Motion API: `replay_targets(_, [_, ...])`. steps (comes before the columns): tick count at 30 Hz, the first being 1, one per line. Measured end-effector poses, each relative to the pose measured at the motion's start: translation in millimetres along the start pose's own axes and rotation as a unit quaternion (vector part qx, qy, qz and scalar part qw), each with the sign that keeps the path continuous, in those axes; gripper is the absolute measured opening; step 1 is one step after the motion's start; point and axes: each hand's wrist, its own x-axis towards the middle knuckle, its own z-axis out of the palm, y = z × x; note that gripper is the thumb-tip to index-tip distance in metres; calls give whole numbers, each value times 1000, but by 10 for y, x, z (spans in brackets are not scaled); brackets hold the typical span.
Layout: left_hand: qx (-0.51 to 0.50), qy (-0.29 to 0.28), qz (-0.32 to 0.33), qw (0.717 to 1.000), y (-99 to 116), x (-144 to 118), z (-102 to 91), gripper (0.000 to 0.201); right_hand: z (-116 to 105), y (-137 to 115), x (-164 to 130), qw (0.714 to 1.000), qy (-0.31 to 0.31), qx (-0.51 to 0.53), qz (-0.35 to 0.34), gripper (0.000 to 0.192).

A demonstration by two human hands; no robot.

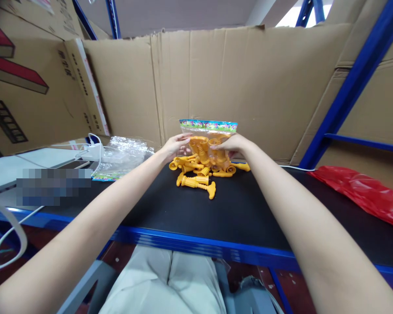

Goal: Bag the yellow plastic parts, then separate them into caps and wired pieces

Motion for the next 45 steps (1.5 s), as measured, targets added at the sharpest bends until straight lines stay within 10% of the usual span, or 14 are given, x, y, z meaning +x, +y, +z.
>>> replay_targets(4, [-42, 4, 3, 999, 50, 79, 102, 27, -71, -283, -27, 990, -89, 56, 94, 33])
replay_targets(14, [-15, 194, 7, 981, 216, 219, 314, 18, 64, -523, 20, 986, 107, 123, 19, 11])
replay_targets(25, [-38, 142, 152, 977, 612, 213, 115, 29, 200, -986, -14, 984, 148, 81, -63, 16])
replay_targets(31, [-64, 131, 226, 963, 787, -86, -81, 56, 284, -1225, -334, 976, 71, 119, -170, 39])
replay_targets(41, [-8, 89, -8, 996, 172, -440, -314, 45, 598, -381, -501, 985, 67, 56, -151, 34])
replay_targets(45, [5, 163, -51, 985, -78, -406, -389, 22, 700, -81, -529, 991, 52, 58, -113, 26])
